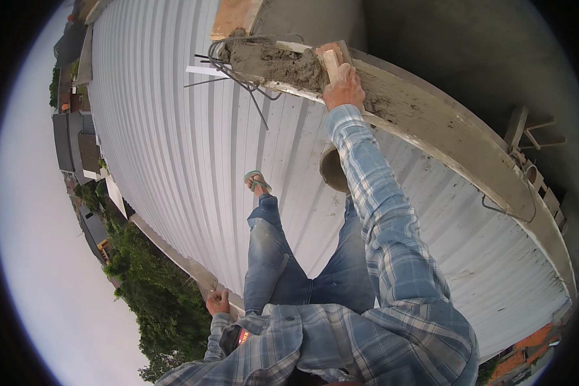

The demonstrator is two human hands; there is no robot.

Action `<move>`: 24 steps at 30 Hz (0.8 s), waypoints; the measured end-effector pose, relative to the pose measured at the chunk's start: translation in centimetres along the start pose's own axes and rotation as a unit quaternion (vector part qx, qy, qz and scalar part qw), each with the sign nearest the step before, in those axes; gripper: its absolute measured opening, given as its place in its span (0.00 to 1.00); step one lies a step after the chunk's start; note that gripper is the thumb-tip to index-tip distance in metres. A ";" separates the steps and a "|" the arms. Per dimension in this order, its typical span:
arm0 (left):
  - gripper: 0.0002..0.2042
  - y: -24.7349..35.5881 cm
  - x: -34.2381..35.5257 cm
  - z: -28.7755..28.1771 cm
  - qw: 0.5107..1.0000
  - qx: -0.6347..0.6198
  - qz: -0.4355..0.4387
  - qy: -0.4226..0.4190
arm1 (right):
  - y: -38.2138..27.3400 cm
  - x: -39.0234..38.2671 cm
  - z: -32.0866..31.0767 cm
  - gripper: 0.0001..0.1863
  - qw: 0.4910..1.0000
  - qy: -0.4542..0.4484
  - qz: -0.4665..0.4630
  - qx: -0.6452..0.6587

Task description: The person scoops cement from a bucket using a trowel and applies it to a concrete beam on a corrugated metal roof. They smooth the cement with a wooden float and repeat the process along the beam.

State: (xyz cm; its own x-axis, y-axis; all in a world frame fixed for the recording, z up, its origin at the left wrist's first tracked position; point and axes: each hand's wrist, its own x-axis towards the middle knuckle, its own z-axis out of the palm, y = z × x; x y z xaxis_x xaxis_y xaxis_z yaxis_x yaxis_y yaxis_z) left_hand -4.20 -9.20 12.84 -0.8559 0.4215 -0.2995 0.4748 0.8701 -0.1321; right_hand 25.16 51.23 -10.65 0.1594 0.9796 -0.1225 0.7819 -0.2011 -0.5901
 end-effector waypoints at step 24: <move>0.15 4.1 18.0 0.3 0.987 -0.010 0.064 -0.150 | -7.1 -0.7 3.6 0.17 0.992 0.058 0.107 0.016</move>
State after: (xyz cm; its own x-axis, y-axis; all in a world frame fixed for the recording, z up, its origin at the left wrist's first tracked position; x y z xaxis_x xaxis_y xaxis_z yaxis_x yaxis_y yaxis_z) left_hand -17.56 1.89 6.68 -0.6893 0.4364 -0.5783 0.5680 0.8210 -0.0574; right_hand 17.29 52.00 -9.25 0.3895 0.9077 -0.1561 0.7033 -0.4026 -0.5859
